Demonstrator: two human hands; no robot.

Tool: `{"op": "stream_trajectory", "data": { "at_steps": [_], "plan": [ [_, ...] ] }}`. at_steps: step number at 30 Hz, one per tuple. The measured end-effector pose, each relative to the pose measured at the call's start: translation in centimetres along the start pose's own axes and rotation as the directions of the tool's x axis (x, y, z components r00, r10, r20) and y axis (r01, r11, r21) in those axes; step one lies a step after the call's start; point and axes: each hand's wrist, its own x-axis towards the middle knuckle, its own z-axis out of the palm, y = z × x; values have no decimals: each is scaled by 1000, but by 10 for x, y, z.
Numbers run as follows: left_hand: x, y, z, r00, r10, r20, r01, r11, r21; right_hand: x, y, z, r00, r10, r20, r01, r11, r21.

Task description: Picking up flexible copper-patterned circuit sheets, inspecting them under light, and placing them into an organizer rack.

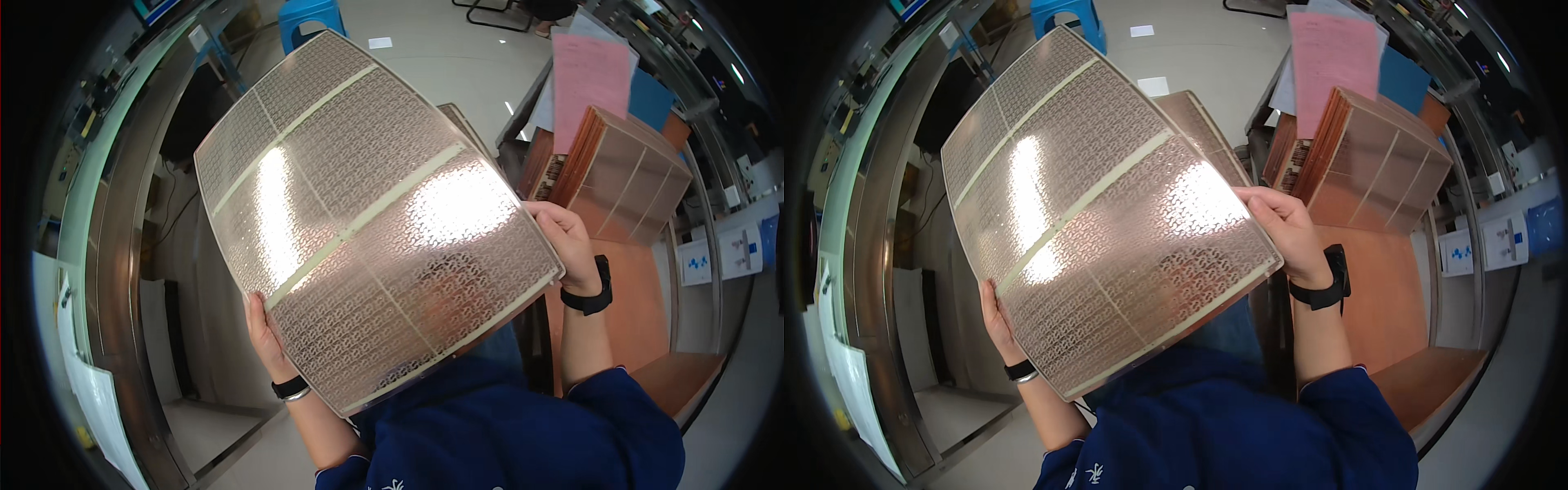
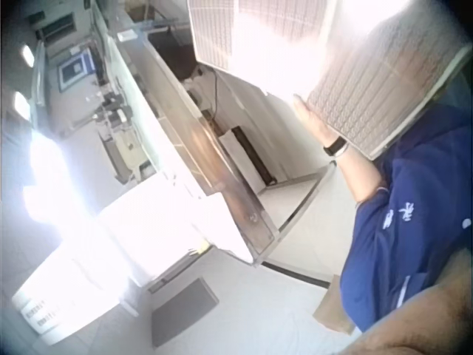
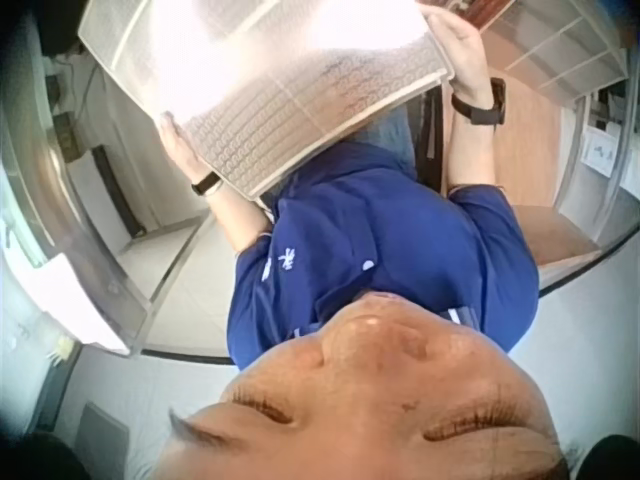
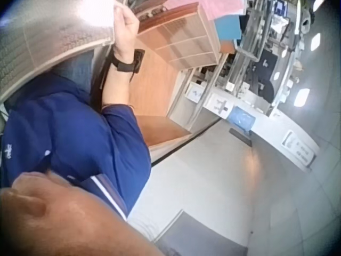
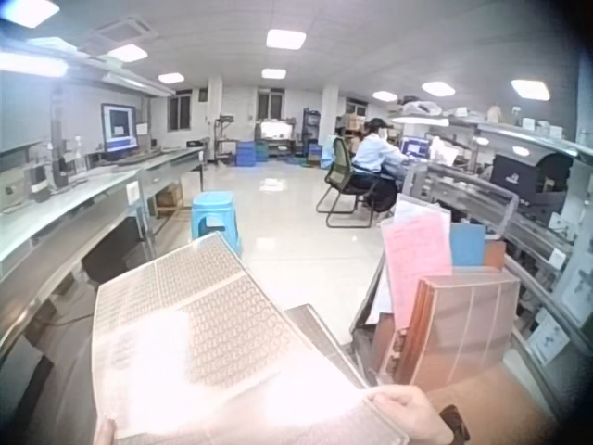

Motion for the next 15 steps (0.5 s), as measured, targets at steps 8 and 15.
{"op": "stream_trajectory", "data": {
  "at_steps": [8, 15],
  "plan": [
    [-4, 9, 11, 998, -49, 39, 51, 998, -32, 14, 9, -14, 977, 66, 204, -144, 906, 397],
    [-10, 7, 41, 976, -54, 212, 40, 997, 67, 50, 13, -5, 972, 61, 228, -196, 746, 637]
  ]
}}
